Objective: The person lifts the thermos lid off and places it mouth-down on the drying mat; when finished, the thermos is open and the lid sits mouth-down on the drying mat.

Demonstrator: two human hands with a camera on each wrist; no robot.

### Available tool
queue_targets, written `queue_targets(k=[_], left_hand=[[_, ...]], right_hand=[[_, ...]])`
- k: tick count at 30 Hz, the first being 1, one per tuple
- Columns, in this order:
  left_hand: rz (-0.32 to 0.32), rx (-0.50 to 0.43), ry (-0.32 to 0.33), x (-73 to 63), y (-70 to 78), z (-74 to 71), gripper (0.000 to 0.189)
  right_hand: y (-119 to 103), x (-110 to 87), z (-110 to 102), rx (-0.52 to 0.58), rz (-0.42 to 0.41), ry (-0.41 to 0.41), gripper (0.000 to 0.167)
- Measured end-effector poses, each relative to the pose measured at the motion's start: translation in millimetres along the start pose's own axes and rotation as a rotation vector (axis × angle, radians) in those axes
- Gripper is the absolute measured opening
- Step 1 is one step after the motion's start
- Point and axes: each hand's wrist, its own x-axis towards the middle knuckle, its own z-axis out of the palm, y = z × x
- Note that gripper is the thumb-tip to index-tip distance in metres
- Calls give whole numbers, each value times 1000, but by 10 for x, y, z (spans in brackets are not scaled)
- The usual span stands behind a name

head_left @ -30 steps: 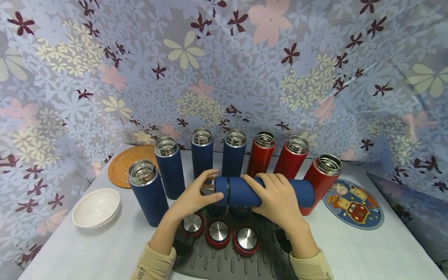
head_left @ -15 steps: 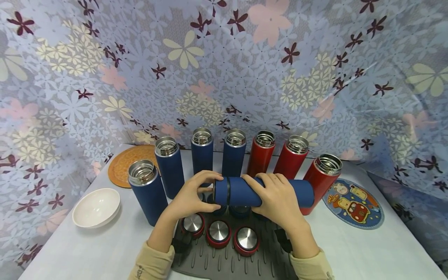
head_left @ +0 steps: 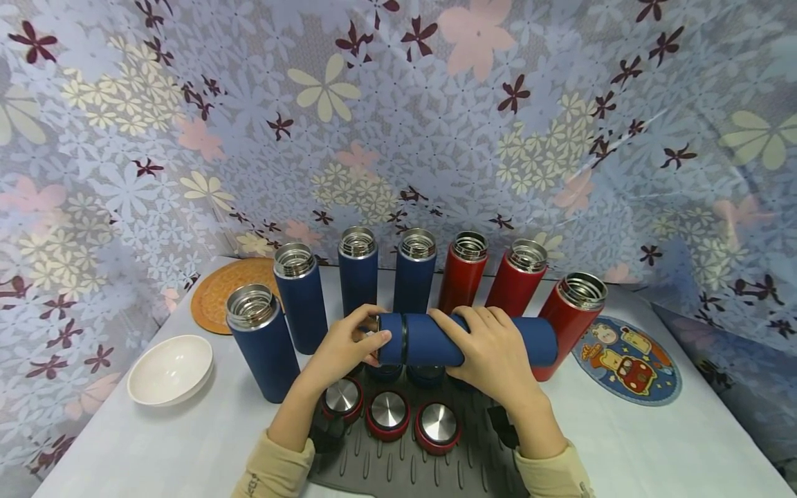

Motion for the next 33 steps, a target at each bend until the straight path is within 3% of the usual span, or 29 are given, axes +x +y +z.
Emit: queue_targets(k=[2,6,9,11,16,22,27,30,33], left_hand=[[35,9,-31,-7,6,-7,55],[231,81,-69,-14,-1,-13,74],[345,109,-55,-13,-7,-9,70],[367,109,-39,-17,-1,-9,62],[327,86,-25,-38,25,-19,60],[179,43,-43,-42,39,-26,59],[81,59,-60,-19,22,-27,52],[65,104,-72,-6,3,-22,49],[83,120,-78,-7,-8,-15,57]], right_hand=[[7,0,-6,-3,3,-3,94],[28,-9,-16,-8,19,-7,94],[40,-13,-21,-9,22,-9,95],[44,-15,-20,-10,20,-8,96],[41,-14,-15,-2,15,-3,96],[31,-9,-15,4,13,-3,94],[23,-5,-15,5,8,-1,94],[21,-4,-9,6,3,-4,93],[25,-6,-4,4,8,-9,93]])
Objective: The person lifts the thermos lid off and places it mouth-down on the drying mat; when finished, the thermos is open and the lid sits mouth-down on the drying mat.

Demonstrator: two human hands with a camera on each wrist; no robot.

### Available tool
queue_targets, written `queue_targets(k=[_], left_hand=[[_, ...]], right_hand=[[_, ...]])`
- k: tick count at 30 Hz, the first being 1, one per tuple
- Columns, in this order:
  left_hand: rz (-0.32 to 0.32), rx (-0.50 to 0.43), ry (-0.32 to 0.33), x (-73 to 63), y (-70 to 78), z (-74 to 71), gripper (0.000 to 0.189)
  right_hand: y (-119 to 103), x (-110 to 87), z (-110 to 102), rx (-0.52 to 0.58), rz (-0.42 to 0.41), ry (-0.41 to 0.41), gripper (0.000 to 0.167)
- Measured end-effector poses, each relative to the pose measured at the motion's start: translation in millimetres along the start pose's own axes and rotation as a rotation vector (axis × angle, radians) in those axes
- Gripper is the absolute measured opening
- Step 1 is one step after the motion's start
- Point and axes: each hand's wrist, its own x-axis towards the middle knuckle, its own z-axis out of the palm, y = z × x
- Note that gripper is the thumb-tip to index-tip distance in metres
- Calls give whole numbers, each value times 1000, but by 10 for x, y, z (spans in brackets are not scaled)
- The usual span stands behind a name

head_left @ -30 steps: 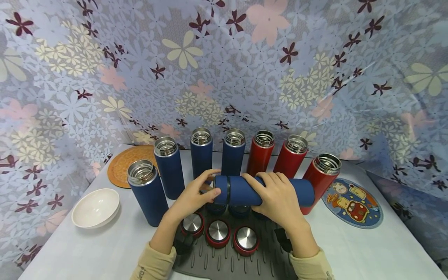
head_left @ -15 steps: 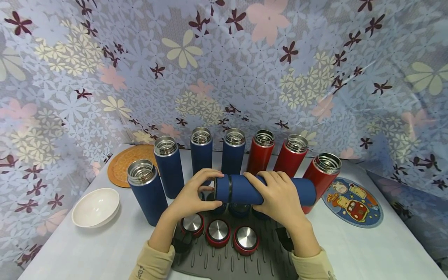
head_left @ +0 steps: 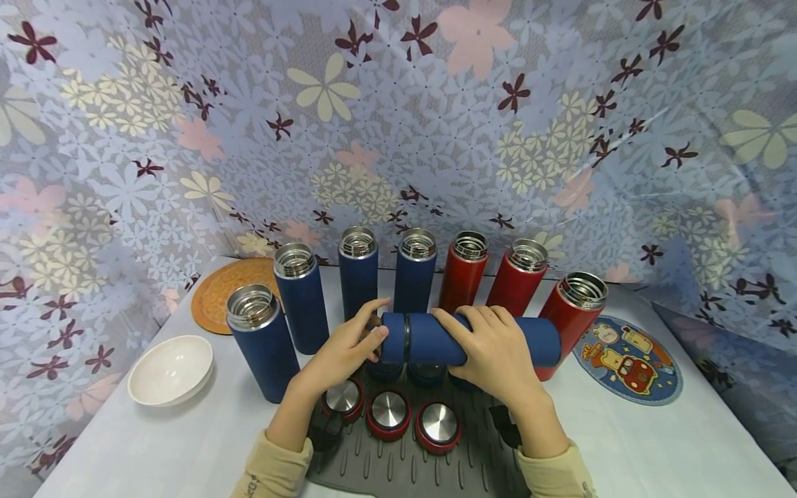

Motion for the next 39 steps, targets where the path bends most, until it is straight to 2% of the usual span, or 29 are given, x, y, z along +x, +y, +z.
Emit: queue_targets(k=[1,4,6,8,11,16,18,21,23,27,31,34,36,39], left_hand=[[20,3,2,-2,2,3,63],[139,0,8,-2,-4,10,78],[212,6,17,-3,-2,14,78],[265,16,32,-2,-3,13,71],[244,-4,42,-10,1,8,63],[90,-55,28,-22,16,-1,67],[31,-49,27,-21,29,-2,66],[-2,-1,28,-11,28,-3,60],[3,27,31,-8,22,-6,57],[52,9,19,-16,-11,-19,72],[179,-25,2,-22,-13,-26,84],[247,-20,11,-23,5,-22,77],[225,-37,15,-29,21,-18,72],[155,-69,16,-34,31,-18,68]], right_hand=[[3,-2,0,-1,3,-1,94],[15,-5,-1,-7,15,-5,95],[23,-5,-3,-12,18,-8,96],[29,-4,-4,-17,19,-12,96],[31,-1,-5,-17,17,-13,96],[18,2,-6,-3,17,-10,95],[9,3,-5,2,17,-9,95],[-3,7,-6,8,14,-13,95],[-10,12,-8,13,10,-16,95],[-15,16,-16,17,9,-21,94],[-7,13,-23,3,12,-15,94],[0,9,-24,-5,11,-10,94],[4,9,-25,-4,10,-8,94],[7,10,-26,0,10,-7,94]])
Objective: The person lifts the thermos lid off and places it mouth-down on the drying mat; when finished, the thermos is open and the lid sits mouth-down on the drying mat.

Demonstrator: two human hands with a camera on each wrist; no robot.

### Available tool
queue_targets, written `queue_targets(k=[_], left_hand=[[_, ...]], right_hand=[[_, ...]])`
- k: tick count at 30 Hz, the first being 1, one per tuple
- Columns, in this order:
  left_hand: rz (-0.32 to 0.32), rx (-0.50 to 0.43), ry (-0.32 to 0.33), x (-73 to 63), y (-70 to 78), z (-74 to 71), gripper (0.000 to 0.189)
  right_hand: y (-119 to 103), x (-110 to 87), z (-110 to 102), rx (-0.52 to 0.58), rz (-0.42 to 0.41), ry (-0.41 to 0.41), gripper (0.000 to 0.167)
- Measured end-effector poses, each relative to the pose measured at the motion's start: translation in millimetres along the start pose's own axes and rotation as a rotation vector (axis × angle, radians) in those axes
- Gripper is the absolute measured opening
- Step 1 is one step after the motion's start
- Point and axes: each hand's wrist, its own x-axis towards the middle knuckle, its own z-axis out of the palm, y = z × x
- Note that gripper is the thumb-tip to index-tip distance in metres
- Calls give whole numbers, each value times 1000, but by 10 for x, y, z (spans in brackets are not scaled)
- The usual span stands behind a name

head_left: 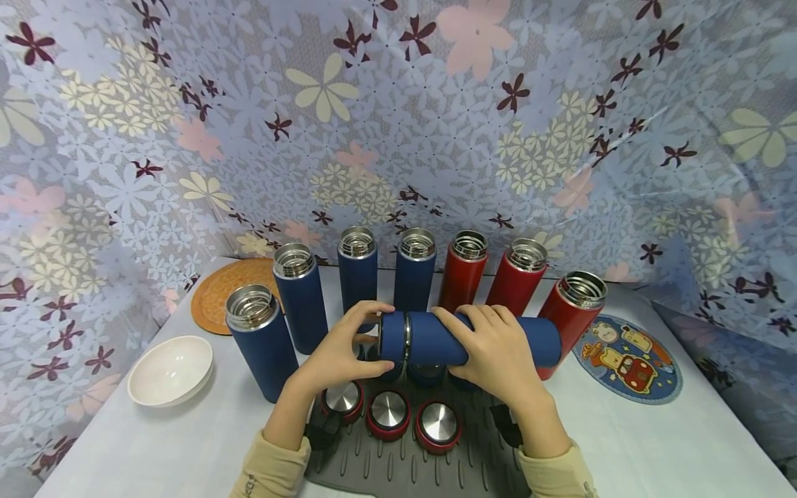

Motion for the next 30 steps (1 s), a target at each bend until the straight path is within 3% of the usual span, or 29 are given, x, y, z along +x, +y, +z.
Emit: queue_targets(k=[4,9,14,21,26,30], left_hand=[[-81,-2,-4,0,10,-4,67],[-129,48,-16,14,9,-9,56],[-139,57,2,21,7,-9,44],[-95,18,56,11,3,-7,41],[-73,-11,80,6,-5,-7,41],[-85,-7,75,5,12,-11,40]], right_hand=[[-1,1,-1,6,-2,4,94],[-5,4,-4,10,-6,5,96],[-6,6,-19,13,10,-3,96],[30,-5,-68,27,61,4,94],[96,-33,-124,122,178,45,93],[185,-109,-204,320,355,86,88]])
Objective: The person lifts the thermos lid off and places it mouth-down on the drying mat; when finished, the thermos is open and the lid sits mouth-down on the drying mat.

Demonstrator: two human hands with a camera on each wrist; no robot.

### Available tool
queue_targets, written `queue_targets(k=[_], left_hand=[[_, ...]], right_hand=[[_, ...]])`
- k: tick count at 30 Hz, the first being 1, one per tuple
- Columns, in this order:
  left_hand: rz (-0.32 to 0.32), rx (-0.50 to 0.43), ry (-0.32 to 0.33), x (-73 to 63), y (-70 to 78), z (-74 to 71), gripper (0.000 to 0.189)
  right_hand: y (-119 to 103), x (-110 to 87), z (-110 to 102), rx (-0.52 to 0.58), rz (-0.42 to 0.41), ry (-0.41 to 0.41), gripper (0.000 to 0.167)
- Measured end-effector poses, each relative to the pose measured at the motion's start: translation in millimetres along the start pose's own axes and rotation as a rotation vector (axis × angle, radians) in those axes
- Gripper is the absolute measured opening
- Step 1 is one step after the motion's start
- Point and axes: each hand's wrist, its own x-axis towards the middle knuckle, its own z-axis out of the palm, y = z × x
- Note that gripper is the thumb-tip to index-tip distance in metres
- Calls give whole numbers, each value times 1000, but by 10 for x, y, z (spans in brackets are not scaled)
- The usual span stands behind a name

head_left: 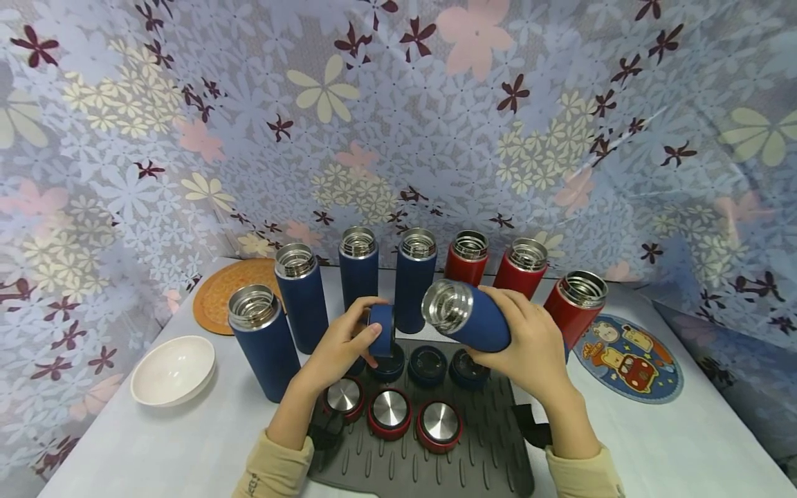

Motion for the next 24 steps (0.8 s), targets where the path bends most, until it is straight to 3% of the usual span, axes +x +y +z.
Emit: queue_targets(k=[5,9,13,18,24], left_hand=[[-12,-11,-11,-4,16,4,39],[-3,-20,-16,-2,15,8,38],[-8,-23,-29,2,11,10,39],[-24,-23,-37,7,7,15,40],[-30,-7,-44,9,5,18,40]], right_hand=[[183,-123,-188,269,219,46,82],[402,-279,-335,348,344,46,86],[622,-467,-455,407,463,-40,94],[811,-646,-552,371,578,-147,97],[930,-819,-579,314,579,-179,95]])
